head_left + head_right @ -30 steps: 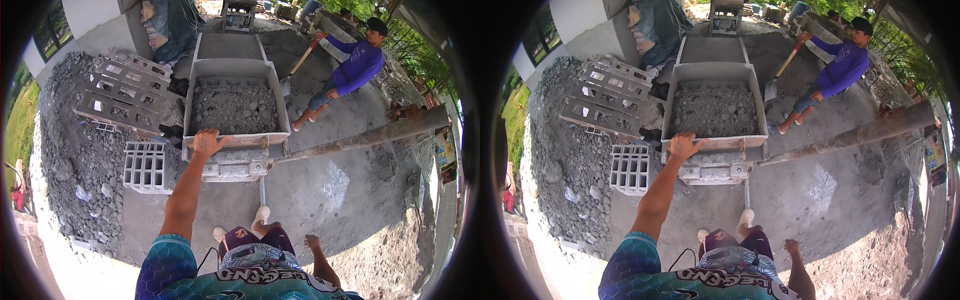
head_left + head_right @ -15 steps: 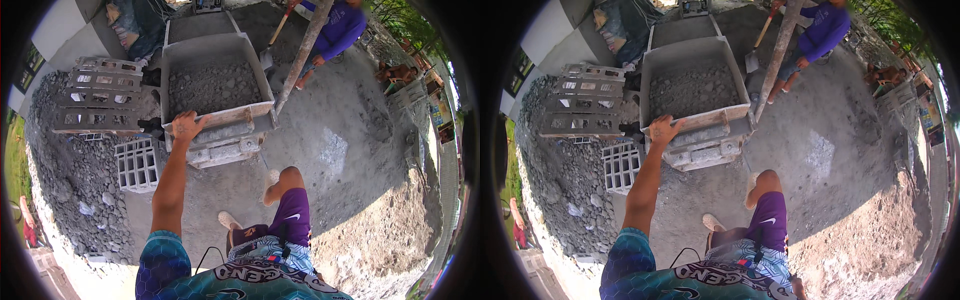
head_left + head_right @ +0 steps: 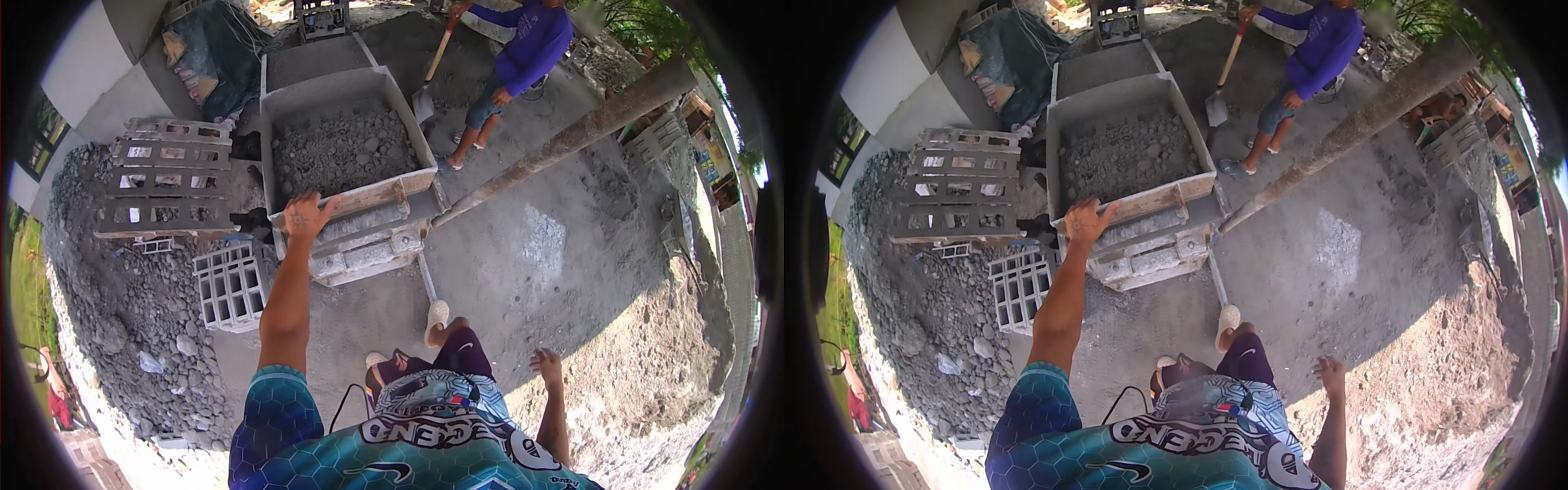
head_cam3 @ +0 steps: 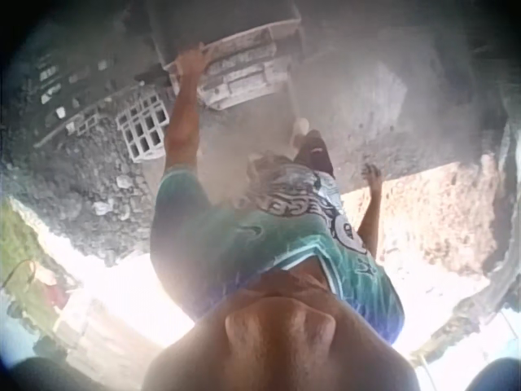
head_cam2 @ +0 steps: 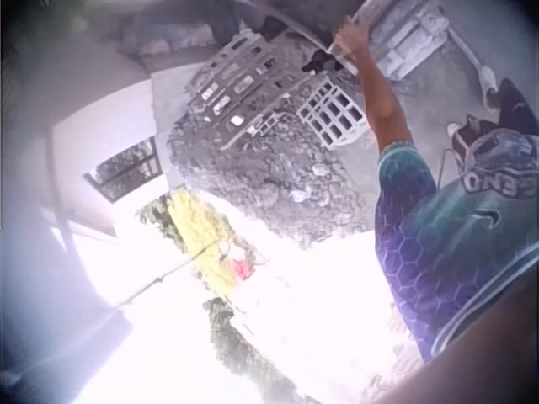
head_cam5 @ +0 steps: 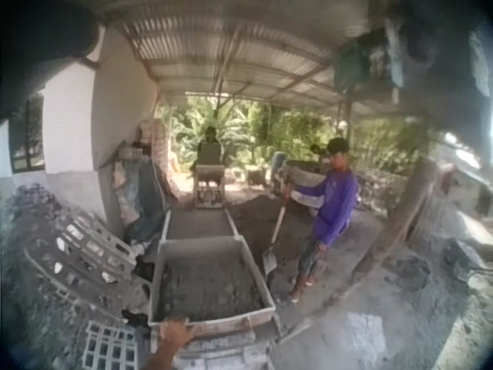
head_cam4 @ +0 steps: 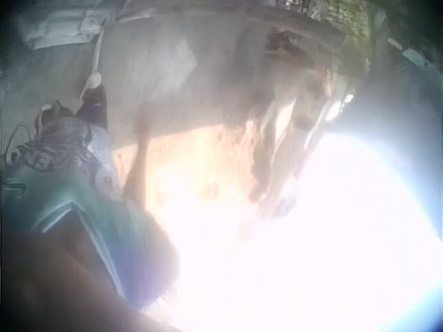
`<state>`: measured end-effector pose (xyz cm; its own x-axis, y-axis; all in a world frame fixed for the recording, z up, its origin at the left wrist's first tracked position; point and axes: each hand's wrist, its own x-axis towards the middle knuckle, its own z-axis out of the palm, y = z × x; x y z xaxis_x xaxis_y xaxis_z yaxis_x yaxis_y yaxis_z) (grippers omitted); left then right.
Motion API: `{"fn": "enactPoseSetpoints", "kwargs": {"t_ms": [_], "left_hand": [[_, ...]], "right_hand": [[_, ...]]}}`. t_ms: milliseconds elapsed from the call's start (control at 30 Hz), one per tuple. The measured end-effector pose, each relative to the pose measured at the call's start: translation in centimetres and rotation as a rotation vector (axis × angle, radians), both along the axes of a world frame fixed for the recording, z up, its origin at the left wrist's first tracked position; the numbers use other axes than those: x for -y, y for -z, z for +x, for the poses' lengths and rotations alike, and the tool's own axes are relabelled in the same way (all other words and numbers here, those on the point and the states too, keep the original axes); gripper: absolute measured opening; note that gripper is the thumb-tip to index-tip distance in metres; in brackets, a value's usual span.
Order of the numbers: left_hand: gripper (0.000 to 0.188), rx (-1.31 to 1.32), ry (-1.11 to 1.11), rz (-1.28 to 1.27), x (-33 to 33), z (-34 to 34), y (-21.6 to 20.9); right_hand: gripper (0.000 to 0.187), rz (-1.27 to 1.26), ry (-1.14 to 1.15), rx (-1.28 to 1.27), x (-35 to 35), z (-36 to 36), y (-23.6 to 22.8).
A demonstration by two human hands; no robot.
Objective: The person operates a manual concrete block mold by repeatedly lifting and dropping it to compact the mix, then flips the mold to release a finished block. A coworker shovels concrete into the mold between cycles. The person stacks the finished blocks nearby.
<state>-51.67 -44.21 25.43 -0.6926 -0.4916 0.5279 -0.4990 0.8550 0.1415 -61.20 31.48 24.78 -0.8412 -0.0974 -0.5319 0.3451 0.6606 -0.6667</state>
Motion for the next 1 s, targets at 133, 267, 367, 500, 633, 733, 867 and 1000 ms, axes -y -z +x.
{"fn": "enactPoseSetpoints", "kwargs": {"t_ms": [133, 267, 367, 500, 633, 733, 867, 1000], "left_hand": [[0.07, -0.104, 0.022, -0.039, 0.1, -0.6, 0.4], [0.071, -0.055, 0.007, -0.014, 0.5, 0.0, 0.3], [0.073, -0.111, 0.012, -0.02, 0.2, -1.8, 1.5], [0.073, -0.073, -0.039, -0.053, 0.9, 0.4, 1.1], [0.071, -0.042, -0.017, -0.032, 0.2, -0.4, 1.0], [0.072, -0.015, -0.028, 0.001, -0.4, -0.3, 0.5], [0.072, -0.012, -0.036, 0.032, 0.0, 1.2, 1.0], [0.07, -0.01, -0.023, 0.039, 0.1, 0.6, 1.3]], "right_hand": [[0.031, 0.247, -0.059, 0.143, -11.0, 10.5, 4.9], [0.037, 0.64, -0.409, 0.392, -13.1, 17.3, 3.8], [0.032, 0.562, -0.347, 0.209, -19.1, 18.9, 8.3], [0.027, 0.423, -0.165, 0.356, -11.2, 14.7, 8.2], [0.031, 0.154, -0.002, 0.425, -7.7, 8.9, 8.4], [0.033, 0.129, -0.078, 0.335, -5.1, 5.6, 7.5], [0.03, 0.043, -0.056, 0.18, -1.7, 3.9, 5.9], [0.028, 0.35, -0.559, -0.012, 3.6, 1.3, 5.5]]}}
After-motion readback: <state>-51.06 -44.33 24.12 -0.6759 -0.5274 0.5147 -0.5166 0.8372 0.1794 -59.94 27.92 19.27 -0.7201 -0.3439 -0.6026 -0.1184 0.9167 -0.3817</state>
